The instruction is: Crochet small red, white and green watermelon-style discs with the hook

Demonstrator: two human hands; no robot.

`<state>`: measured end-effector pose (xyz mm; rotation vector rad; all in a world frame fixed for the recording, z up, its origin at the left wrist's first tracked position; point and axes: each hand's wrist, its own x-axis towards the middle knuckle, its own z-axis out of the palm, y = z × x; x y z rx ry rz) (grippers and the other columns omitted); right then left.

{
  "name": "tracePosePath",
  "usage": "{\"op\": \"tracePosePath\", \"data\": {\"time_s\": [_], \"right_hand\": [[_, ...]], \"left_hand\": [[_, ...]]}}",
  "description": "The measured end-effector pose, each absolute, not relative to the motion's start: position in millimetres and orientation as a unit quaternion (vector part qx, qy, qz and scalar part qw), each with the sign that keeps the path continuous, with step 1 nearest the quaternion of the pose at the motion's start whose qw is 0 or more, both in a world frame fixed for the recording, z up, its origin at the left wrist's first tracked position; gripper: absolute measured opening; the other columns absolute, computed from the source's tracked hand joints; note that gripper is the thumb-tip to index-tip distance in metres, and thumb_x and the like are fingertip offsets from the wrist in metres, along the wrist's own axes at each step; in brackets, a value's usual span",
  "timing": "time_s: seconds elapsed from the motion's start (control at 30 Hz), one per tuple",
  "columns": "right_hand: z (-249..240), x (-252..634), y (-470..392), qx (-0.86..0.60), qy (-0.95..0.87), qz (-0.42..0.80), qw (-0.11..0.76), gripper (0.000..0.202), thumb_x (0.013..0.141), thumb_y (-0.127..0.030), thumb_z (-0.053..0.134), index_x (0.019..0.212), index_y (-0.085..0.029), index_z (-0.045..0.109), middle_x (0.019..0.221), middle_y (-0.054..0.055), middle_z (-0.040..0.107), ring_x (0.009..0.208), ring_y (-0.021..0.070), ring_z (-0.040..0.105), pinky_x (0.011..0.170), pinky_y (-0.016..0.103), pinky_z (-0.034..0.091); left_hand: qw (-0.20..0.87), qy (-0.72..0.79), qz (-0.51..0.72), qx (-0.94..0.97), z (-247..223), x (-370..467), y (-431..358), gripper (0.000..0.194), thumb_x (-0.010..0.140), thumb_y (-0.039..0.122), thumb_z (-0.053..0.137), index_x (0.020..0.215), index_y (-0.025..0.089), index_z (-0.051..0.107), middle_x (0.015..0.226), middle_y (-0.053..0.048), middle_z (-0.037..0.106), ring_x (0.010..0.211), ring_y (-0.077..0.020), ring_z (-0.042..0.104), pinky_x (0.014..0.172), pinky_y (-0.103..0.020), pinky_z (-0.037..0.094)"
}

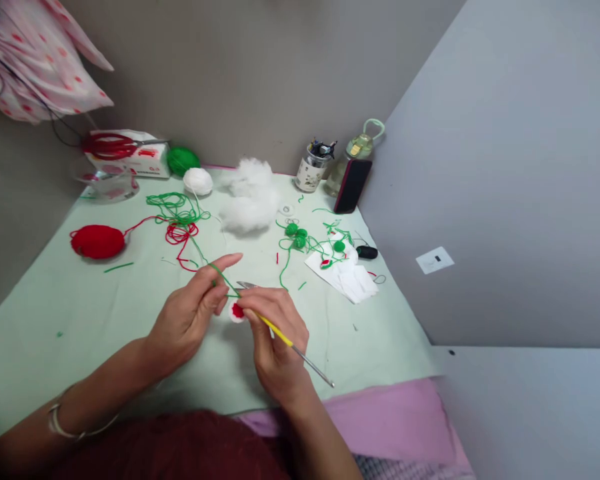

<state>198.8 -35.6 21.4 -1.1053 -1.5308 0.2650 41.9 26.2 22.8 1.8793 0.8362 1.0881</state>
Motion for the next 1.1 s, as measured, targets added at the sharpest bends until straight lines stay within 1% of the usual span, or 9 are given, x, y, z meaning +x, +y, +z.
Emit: {"op": "tracePosePath", "data": {"time_s": [0.07, 0.17, 0.27, 0.37, 0.43, 0.57, 0.77, 0.97, 1.1], "right_hand": [[21, 198, -35, -0.476, -0.652, 0.109, 0.581, 0.033, 0.097, 0.001, 0.057, 0.112, -0.024, 0.073, 0.102, 0.006, 0.077, 0.096, 0.0186, 0.073, 0.076, 0.033, 0.061], [22, 197, -35, -0.48, -0.647, 0.104, 0.583, 0.032, 0.098, 0.0, 0.058, 0.113, -0.024, 0.073, 0.101, 0.006, 0.078, 0.095, 0.0186, 0.074, 0.076, 0.034, 0.062], [23, 195, -34, -0.488, -0.64, 0.079, 0.588, 0.031, 0.099, -0.003, 0.057, 0.112, -0.025, 0.073, 0.1, 0.006, 0.079, 0.095, 0.0196, 0.075, 0.075, 0.035, 0.063], [24, 194, -33, -0.494, -0.634, 0.065, 0.591, 0.03, 0.099, -0.004, 0.058, 0.112, -0.025, 0.074, 0.1, 0.006, 0.079, 0.095, 0.0197, 0.075, 0.075, 0.035, 0.064], [24, 193, -33, -0.493, -0.632, 0.07, 0.593, 0.03, 0.098, -0.004, 0.059, 0.111, -0.025, 0.075, 0.101, 0.006, 0.078, 0.095, 0.0191, 0.075, 0.076, 0.034, 0.064], [24, 192, -34, -0.485, -0.63, 0.08, 0.601, 0.033, 0.097, -0.002, 0.06, 0.114, -0.026, 0.075, 0.102, 0.006, 0.077, 0.095, 0.0185, 0.075, 0.077, 0.033, 0.064], [24, 193, -33, -0.485, -0.633, 0.057, 0.6, 0.034, 0.097, 0.0, 0.059, 0.113, -0.025, 0.074, 0.101, 0.006, 0.078, 0.095, 0.0187, 0.074, 0.077, 0.034, 0.064], [26, 194, -31, -0.489, -0.631, 0.049, 0.6, 0.032, 0.096, -0.001, 0.06, 0.112, -0.025, 0.075, 0.101, 0.006, 0.077, 0.095, 0.0176, 0.074, 0.079, 0.032, 0.064], [23, 191, -30, -0.488, -0.64, 0.001, 0.593, 0.032, 0.096, -0.003, 0.062, 0.114, -0.026, 0.075, 0.101, 0.006, 0.077, 0.091, 0.0183, 0.076, 0.075, 0.032, 0.065]], "left_hand": [[0.396, 0.319, 0.453, 0.732, 19, 43, 25, 0.045, 0.105, 0.015, 0.046, 0.149, 0.025, 0.054, 0.086, 0.001, 0.064, 0.078, -0.0148, 0.062, 0.08, -0.027, 0.053], [0.444, 0.331, 0.486, 0.677, 17, 45, 21, 0.045, 0.103, 0.016, 0.057, 0.146, 0.028, 0.057, 0.089, 0.002, 0.069, 0.081, -0.0139, 0.065, 0.085, -0.027, 0.054], [0.524, 0.351, 0.506, 0.588, 21, 48, 19, 0.041, 0.096, 0.02, 0.072, 0.136, 0.027, 0.065, 0.091, 0.001, 0.075, 0.087, -0.0146, 0.07, 0.089, -0.027, 0.055], [0.584, 0.357, 0.514, 0.517, 29, 49, 17, 0.041, 0.09, 0.023, 0.08, 0.13, 0.025, 0.068, 0.089, 0.002, 0.077, 0.085, -0.0139, 0.072, 0.086, -0.025, 0.057], [0.608, 0.362, 0.505, 0.495, 34, 48, 16, 0.039, 0.09, 0.023, 0.08, 0.127, 0.024, 0.07, 0.086, 0.003, 0.076, 0.081, -0.0127, 0.071, 0.082, -0.024, 0.057], [0.646, 0.361, 0.489, 0.463, 38, 45, 17, 0.031, 0.094, 0.027, 0.077, 0.124, 0.026, 0.072, 0.084, 0.004, 0.073, 0.081, -0.011, 0.07, 0.085, -0.023, 0.057], [0.63, 0.374, 0.509, 0.452, 42, 45, 23, 0.036, 0.086, 0.025, 0.084, 0.119, 0.021, 0.072, 0.083, 0.003, 0.073, 0.075, -0.0142, 0.072, 0.08, -0.028, 0.06], [0.652, 0.352, 0.468, 0.481, 39, 45, 20, 0.026, 0.093, 0.02, 0.074, 0.119, 0.021, 0.07, 0.089, 0.0, 0.075, 0.085, -0.0142, 0.071, 0.086, -0.027, 0.057], [0.684, 0.343, 0.427, 0.482, 39, 42, 17, 0.028, 0.095, 0.021, 0.071, 0.123, 0.023, 0.069, 0.095, 0.001, 0.071, 0.088, -0.0117, 0.067, 0.085, -0.023, 0.053]]}}
